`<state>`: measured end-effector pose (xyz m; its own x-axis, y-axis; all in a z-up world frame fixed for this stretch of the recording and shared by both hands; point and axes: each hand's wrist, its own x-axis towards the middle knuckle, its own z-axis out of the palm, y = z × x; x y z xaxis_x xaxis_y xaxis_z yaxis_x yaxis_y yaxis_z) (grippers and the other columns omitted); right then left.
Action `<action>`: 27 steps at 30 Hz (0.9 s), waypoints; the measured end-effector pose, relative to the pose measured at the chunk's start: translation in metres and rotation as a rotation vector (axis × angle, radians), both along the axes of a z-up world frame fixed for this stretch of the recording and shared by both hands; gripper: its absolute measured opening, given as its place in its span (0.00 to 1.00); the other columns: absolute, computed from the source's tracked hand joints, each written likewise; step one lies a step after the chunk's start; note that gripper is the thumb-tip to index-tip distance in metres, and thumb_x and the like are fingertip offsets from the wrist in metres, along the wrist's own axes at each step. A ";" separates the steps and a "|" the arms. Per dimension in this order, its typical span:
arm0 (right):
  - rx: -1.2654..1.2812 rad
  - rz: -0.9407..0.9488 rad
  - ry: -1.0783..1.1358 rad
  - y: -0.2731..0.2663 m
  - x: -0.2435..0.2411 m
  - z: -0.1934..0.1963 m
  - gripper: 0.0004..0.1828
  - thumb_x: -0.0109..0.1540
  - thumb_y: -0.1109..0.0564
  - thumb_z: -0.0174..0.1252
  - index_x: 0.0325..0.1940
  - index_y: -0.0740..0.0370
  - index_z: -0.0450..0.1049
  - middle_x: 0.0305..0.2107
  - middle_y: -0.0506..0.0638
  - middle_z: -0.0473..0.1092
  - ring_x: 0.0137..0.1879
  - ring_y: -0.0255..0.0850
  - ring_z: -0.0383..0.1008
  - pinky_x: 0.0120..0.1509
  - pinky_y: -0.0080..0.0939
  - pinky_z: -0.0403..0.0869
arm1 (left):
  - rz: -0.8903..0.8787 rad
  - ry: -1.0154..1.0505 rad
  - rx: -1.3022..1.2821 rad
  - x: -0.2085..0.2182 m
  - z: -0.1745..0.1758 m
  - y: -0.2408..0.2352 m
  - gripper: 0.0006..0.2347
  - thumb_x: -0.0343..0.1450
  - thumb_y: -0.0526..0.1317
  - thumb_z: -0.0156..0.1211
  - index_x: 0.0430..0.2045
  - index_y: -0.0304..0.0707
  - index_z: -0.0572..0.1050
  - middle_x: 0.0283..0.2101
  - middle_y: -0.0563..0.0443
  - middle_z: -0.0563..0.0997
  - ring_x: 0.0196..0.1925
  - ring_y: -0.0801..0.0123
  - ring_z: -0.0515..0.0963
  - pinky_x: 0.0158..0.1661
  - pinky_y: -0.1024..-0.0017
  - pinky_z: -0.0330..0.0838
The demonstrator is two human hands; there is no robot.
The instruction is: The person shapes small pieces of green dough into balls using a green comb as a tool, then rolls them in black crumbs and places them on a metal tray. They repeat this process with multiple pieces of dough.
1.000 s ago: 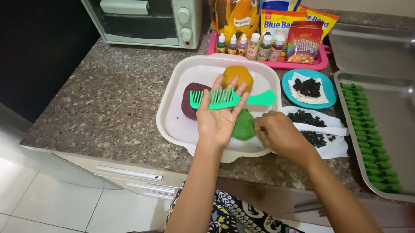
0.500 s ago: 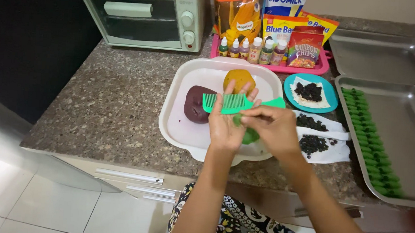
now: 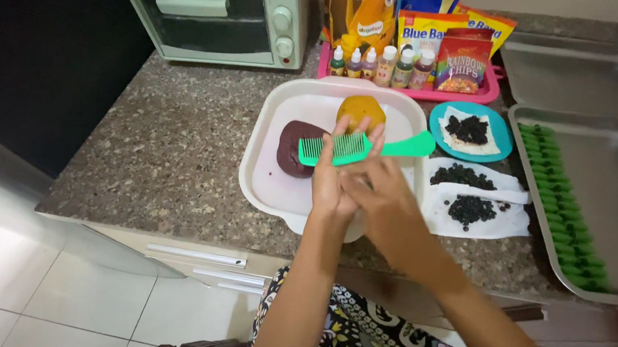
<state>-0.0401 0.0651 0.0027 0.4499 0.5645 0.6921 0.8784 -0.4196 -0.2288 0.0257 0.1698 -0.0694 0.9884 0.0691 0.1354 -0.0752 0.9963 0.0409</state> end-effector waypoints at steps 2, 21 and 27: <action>0.081 0.020 0.180 -0.014 -0.003 0.025 0.15 0.65 0.70 0.52 0.52 0.63 0.79 0.43 0.57 0.71 0.51 0.54 0.69 0.58 0.51 0.69 | 0.011 -0.015 0.018 -0.005 0.019 0.005 0.22 0.81 0.49 0.45 0.68 0.38 0.60 0.71 0.26 0.60 0.70 0.32 0.62 0.68 0.39 0.61; -0.287 -0.237 0.623 -0.036 0.124 -0.049 0.10 0.62 0.53 0.60 0.38 0.58 0.83 0.33 0.61 0.79 0.44 0.64 0.79 0.52 0.61 0.74 | -0.056 -0.090 -0.058 -0.005 0.044 0.033 0.22 0.80 0.47 0.51 0.68 0.37 0.62 0.71 0.27 0.61 0.71 0.32 0.62 0.65 0.40 0.67; -0.267 -0.236 0.695 -0.042 0.142 -0.072 0.12 0.61 0.55 0.58 0.43 0.63 0.81 0.33 0.65 0.78 0.45 0.68 0.77 0.51 0.66 0.74 | -0.061 -0.088 -0.065 -0.005 0.042 0.035 0.22 0.80 0.48 0.49 0.68 0.38 0.62 0.71 0.29 0.61 0.70 0.33 0.63 0.65 0.42 0.67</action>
<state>0.1017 0.0228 -0.0694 0.8592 0.5078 0.0616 0.4512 -0.6957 -0.5590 0.0203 0.2049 -0.0272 0.9755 0.0208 0.2191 -0.0150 0.9995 -0.0279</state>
